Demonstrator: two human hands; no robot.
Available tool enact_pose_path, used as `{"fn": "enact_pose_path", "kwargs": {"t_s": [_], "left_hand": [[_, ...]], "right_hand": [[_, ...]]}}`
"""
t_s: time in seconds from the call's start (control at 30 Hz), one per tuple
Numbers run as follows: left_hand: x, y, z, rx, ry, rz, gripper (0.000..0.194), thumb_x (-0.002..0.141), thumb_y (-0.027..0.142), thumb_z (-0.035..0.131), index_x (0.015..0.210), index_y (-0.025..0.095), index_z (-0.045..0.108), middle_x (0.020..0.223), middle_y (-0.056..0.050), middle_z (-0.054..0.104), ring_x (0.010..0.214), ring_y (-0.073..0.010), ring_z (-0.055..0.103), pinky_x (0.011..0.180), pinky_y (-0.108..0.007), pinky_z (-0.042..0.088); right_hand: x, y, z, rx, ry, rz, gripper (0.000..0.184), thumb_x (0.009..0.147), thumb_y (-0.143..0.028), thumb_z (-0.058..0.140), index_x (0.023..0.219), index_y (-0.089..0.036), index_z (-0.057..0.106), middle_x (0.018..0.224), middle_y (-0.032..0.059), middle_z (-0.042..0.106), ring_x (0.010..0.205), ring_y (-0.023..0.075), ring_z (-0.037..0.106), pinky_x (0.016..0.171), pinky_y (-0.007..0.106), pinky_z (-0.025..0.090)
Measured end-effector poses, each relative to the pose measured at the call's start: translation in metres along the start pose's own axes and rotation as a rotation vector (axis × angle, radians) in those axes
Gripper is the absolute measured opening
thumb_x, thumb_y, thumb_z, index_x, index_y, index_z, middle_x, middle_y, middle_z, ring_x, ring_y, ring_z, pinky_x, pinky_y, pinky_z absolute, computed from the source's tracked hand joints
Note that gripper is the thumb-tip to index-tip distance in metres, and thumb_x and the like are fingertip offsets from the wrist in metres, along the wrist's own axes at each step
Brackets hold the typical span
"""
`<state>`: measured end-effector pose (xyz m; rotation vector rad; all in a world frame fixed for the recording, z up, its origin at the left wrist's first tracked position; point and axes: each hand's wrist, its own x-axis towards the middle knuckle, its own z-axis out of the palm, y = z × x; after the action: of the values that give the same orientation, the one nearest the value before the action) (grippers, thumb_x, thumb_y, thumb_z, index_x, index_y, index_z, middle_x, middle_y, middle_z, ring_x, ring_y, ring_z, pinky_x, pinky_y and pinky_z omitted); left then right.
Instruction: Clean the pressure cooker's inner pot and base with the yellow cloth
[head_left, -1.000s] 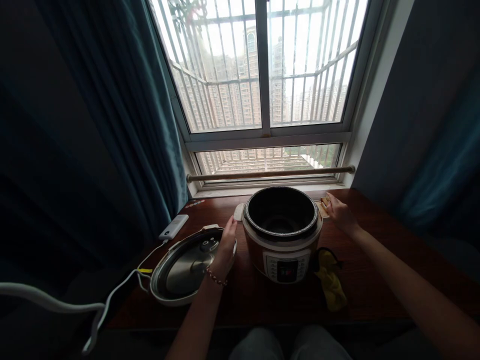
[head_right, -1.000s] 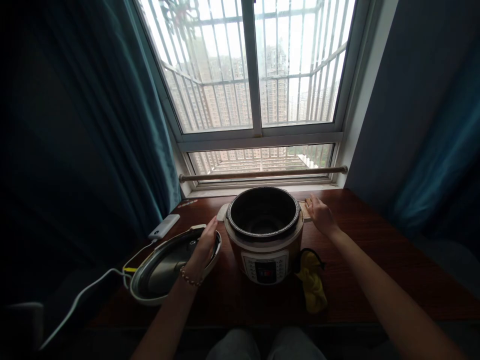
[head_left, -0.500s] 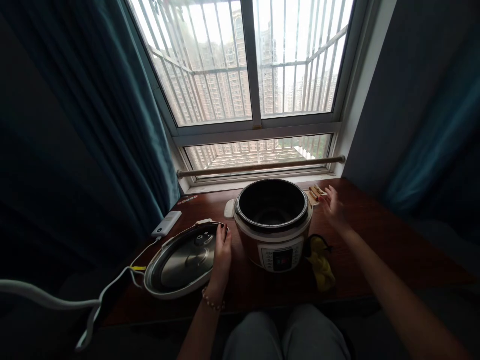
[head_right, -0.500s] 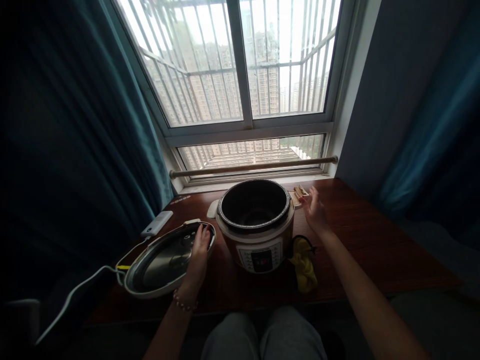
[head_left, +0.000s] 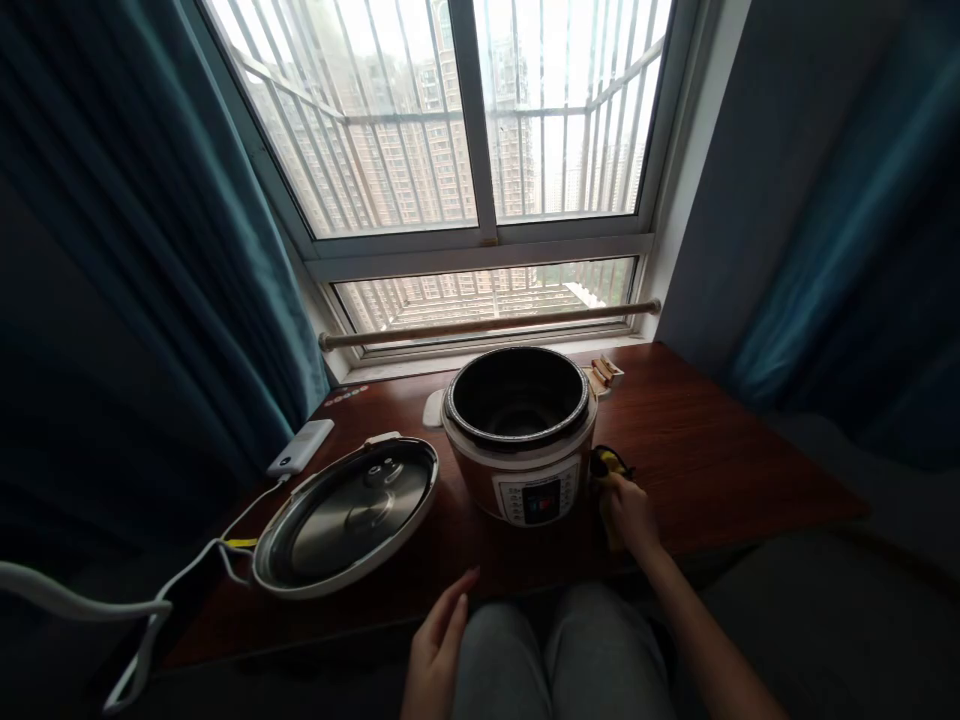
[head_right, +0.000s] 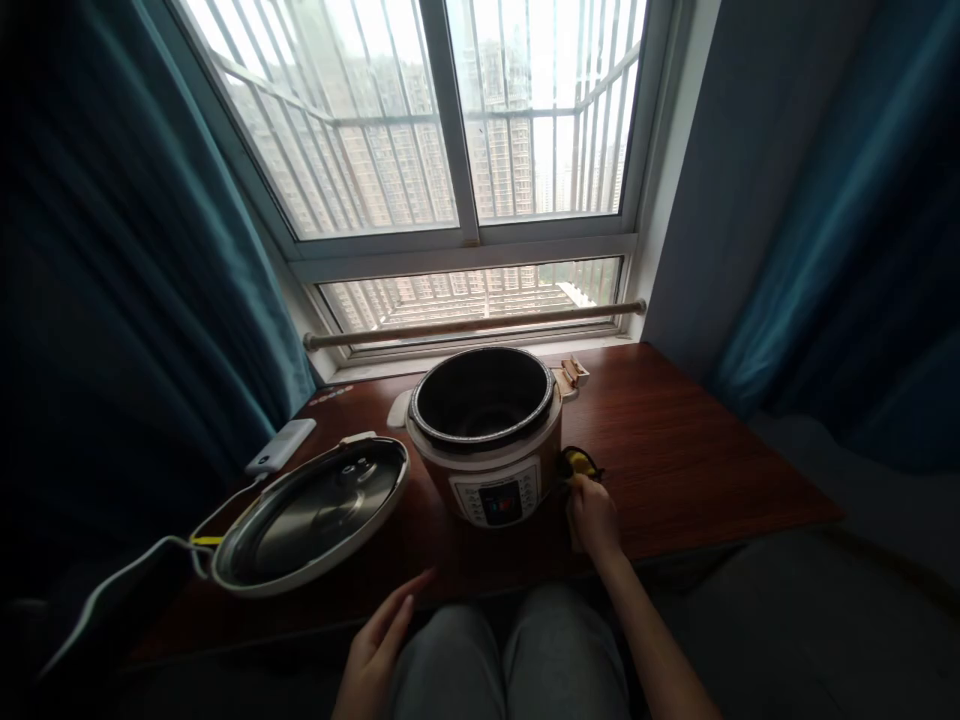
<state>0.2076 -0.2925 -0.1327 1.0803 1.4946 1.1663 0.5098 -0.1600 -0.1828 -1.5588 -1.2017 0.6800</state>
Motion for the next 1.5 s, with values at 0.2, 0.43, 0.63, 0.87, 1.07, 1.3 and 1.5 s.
{"fn": "enact_pose_path", "kwargs": {"t_s": [0.2, 0.43, 0.63, 0.87, 1.07, 1.3, 1.5], "left_hand": [[0.001, -0.026, -0.035, -0.119, 0.124, -0.104, 0.047, 0.063, 0.052, 0.066, 0.097, 0.02, 0.071, 0.118, -0.007, 0.064, 0.124, -0.0296, 0.046, 0.11, -0.042, 0.028], [-0.005, -0.061, -0.058, -0.178, 0.152, -0.197, 0.047, 0.061, 0.056, 0.067, 0.095, 0.023, 0.072, 0.115, -0.007, 0.065, 0.125, -0.0314, 0.045, 0.109, -0.045, 0.028], [-0.003, -0.07, -0.065, -0.153, 0.16, -0.182, 0.046, 0.063, 0.057, 0.066, 0.094, 0.023, 0.072, 0.114, -0.006, 0.066, 0.125, -0.0307, 0.045, 0.11, -0.045, 0.027], [0.001, -0.065, -0.06, -0.146, 0.127, -0.189, 0.045, 0.061, 0.051, 0.07, 0.095, 0.021, 0.072, 0.115, -0.008, 0.066, 0.124, -0.0306, 0.046, 0.106, -0.043, 0.033], [0.0, -0.077, -0.068, -0.146, 0.125, -0.184, 0.046, 0.06, 0.052, 0.071, 0.096, 0.023, 0.072, 0.115, -0.007, 0.066, 0.123, -0.031, 0.047, 0.108, -0.043, 0.031], [0.008, -0.08, -0.09, -0.251, 0.242, -0.199, 0.041, 0.056, 0.045, 0.075, 0.09, 0.022, 0.071, 0.108, -0.008, 0.069, 0.119, -0.0332, 0.05, 0.106, -0.045, 0.034], [0.024, -0.054, -0.103, -0.448, 0.455, -0.207, 0.023, 0.069, 0.026, 0.065, 0.092, 0.021, 0.068, 0.104, -0.004, 0.07, 0.12, -0.0267, 0.05, 0.108, -0.042, 0.033]], "right_hand": [[0.044, -0.004, -0.044, 0.215, 0.085, 0.107, 0.058, 0.084, -0.06, 0.028, 0.098, -0.014, 0.059, 0.092, 0.0145, 0.066, 0.08, 0.0252, 0.064, 0.067, 0.036, 0.052], [0.044, 0.064, -0.1, 0.183, 0.261, 0.145, 0.047, 0.082, -0.053, 0.029, 0.095, -0.019, 0.058, 0.084, 0.0129, 0.064, 0.081, 0.0262, 0.064, 0.066, 0.041, 0.054], [0.021, 0.078, -0.104, -0.058, 0.573, 0.134, 0.072, 0.073, -0.052, 0.047, 0.128, -0.007, 0.038, 0.131, 0.0261, 0.04, 0.124, 0.0387, 0.037, 0.098, 0.061, 0.03], [0.013, 0.079, -0.066, -0.672, 0.176, -0.204, 0.069, 0.078, -0.062, 0.04, 0.127, -0.014, 0.049, 0.143, 0.016, 0.032, 0.135, 0.0415, 0.009, 0.102, 0.064, 0.017], [-0.004, 0.096, -0.056, -0.82, 0.153, -0.105, 0.077, 0.076, -0.072, 0.036, 0.123, -0.014, 0.054, 0.143, 0.0186, 0.03, 0.133, 0.0471, 0.007, 0.098, 0.068, 0.015], [-0.02, 0.028, -0.047, -0.513, 0.279, -0.135, 0.066, 0.078, -0.067, 0.04, 0.111, -0.013, 0.059, 0.131, 0.0229, 0.045, 0.129, 0.0422, 0.028, 0.1, 0.066, 0.019], [-0.086, -0.077, 0.017, 0.082, -0.046, 0.011, 0.046, 0.082, -0.059, 0.044, 0.096, -0.02, 0.064, 0.098, 0.0132, 0.066, 0.094, 0.0298, 0.061, 0.089, 0.045, 0.046]]}}
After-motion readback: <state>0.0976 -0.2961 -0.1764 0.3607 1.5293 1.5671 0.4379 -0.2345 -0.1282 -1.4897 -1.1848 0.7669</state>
